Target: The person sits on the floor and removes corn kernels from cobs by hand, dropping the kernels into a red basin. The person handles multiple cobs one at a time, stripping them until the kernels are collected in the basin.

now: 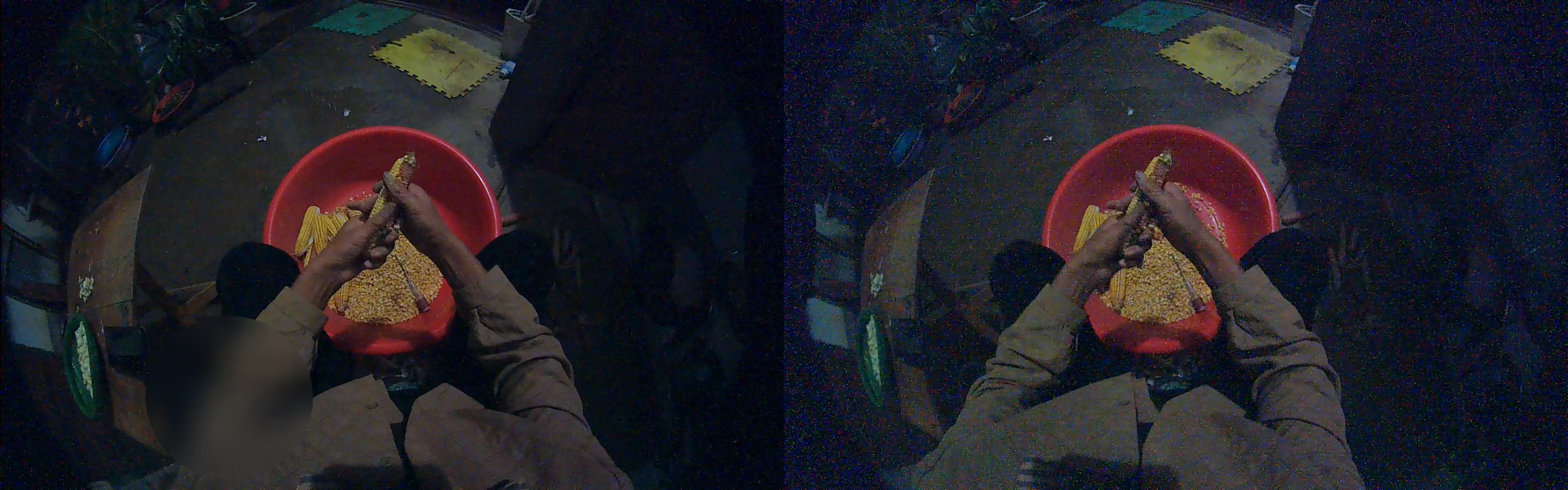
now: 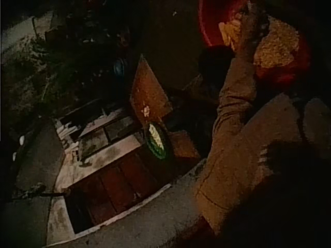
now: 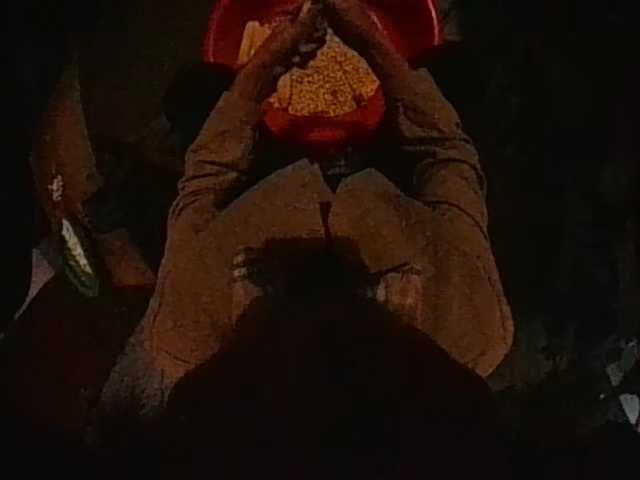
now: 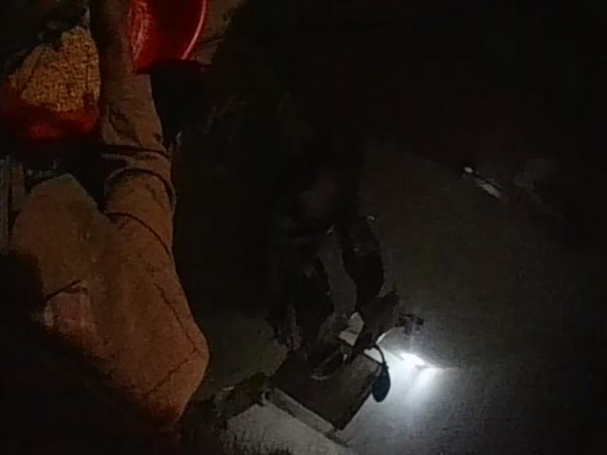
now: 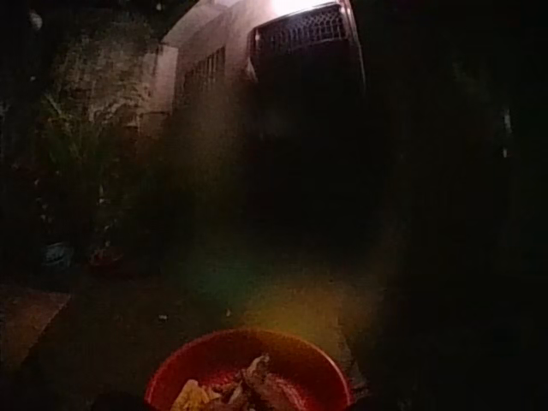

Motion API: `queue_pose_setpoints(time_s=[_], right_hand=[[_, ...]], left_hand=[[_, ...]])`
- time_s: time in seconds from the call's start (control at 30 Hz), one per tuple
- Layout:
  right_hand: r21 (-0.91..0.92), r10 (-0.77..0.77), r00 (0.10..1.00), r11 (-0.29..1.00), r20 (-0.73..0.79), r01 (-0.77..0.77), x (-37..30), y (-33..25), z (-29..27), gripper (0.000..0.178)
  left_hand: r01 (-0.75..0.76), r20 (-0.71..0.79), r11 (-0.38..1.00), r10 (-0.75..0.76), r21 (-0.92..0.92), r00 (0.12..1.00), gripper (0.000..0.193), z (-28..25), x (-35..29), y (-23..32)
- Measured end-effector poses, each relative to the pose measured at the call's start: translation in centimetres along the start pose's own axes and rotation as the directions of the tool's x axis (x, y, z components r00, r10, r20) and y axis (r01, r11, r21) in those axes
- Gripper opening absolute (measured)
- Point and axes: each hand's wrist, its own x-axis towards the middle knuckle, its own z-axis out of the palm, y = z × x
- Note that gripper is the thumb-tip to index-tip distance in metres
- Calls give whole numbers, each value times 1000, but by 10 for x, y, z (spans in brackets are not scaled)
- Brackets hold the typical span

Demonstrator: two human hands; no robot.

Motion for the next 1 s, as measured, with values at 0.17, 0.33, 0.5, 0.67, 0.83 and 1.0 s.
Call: queue_pose_setpoints(time_s=[0.17, 0.33, 0.5, 0.67, 0.83, 1.0], right_hand=[[13, 15, 1000, 1000, -15, -14, -1, -1, 5, 42], [-102, -70, 998, 992, 0, 70, 2, -3, 6, 38], [-220, -176, 982, 963, -64, 158, 5, -10, 3, 31], [-227, -225, 973, 952, -57, 206, 3, -9, 8, 28], [-40, -153, 986, 988, -69, 151, 8, -11, 1, 30], [46, -136, 981, 989, -141, 143, 3, -21, 0, 28]], left_hand=[[-2, -66, 1000, 4, 29, 998, 25, 2, 0, 1], [45, -7, 995, -45, 94, 999, 24, -11, 5, -3], [-21, -101, 976, 44, 216, 994, 25, 1, 1, -3], [-40, -140, 947, 89, 318, 986, 30, 2, 1, -6], [-7, -36, 998, 9, 63, 999, 34, 0, -4, 1], [9, 93, 1000, -9, -2, 996, 30, 7, -9, 9]])
